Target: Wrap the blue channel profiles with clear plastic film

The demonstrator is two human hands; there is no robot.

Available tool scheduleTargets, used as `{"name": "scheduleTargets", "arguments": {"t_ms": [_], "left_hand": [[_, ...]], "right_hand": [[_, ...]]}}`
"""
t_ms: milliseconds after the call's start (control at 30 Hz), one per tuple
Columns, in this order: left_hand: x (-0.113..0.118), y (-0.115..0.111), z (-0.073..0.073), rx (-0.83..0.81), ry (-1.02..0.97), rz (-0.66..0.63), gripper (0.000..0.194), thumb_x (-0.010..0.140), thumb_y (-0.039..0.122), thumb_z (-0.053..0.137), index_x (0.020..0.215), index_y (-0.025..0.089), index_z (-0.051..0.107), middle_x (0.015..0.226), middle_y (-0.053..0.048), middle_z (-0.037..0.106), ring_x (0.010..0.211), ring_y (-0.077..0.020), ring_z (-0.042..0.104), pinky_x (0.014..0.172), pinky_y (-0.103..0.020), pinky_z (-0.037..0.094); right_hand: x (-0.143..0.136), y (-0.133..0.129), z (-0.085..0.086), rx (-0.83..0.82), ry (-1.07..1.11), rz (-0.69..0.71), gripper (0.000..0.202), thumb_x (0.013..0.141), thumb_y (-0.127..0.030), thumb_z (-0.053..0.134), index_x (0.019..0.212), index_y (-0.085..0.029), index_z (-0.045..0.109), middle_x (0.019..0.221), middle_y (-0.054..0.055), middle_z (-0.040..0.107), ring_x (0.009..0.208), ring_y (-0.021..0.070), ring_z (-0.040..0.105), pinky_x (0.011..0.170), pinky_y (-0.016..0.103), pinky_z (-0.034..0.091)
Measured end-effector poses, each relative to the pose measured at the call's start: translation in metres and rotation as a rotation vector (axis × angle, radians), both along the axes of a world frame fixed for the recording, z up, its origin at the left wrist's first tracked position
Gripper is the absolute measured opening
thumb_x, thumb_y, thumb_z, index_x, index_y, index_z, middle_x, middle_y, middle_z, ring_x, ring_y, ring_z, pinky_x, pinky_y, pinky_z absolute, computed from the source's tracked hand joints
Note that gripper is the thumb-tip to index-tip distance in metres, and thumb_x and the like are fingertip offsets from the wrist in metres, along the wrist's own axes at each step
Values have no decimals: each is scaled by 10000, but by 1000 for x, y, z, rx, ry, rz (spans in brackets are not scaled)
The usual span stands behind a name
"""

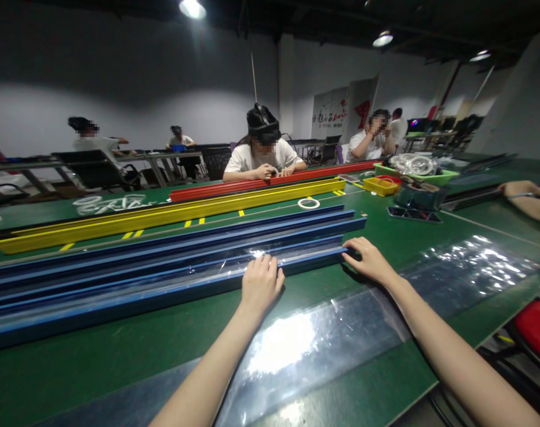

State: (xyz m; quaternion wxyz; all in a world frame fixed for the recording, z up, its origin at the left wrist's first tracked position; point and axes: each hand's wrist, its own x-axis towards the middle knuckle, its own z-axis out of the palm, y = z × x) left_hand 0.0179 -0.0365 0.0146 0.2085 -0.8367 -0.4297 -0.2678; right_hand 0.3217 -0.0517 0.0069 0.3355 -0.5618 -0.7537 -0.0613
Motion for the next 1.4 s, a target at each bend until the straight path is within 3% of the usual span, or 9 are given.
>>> {"name": "scheduleTargets", "arguments": {"t_ms": [433, 1067, 1400], "left_hand": [[1, -1, 2, -42, 24, 75, 205, 869, 269, 434, 791, 179, 602, 802, -64, 612, 780, -206, 532, 676, -329, 352], [1, -2, 4, -82, 37, 77, 211, 865, 279, 444, 762, 168, 591, 744, -64, 625, 729, -198, 559, 661, -317, 335], [-1, -2, 6, -119, 73, 84, 259, 883, 307, 407, 779, 170, 601, 748, -60, 646, 737, -203, 574, 659, -323, 324]], "right_hand": [[2, 3, -7, -7, 61, -13, 174, 771, -347, 532, 848, -222, 624, 841, 57, 660, 817, 228, 592, 765, 390, 478], [2, 3, -8, -43, 36, -20, 188, 798, -367, 505, 867, -220, 601, 875, 65, 652, 864, 238, 587, 805, 398, 464], [4, 1, -4, -192, 141, -111, 254, 770, -442, 534, 828, -200, 585, 843, 46, 647, 788, 201, 595, 736, 314, 450]]}}
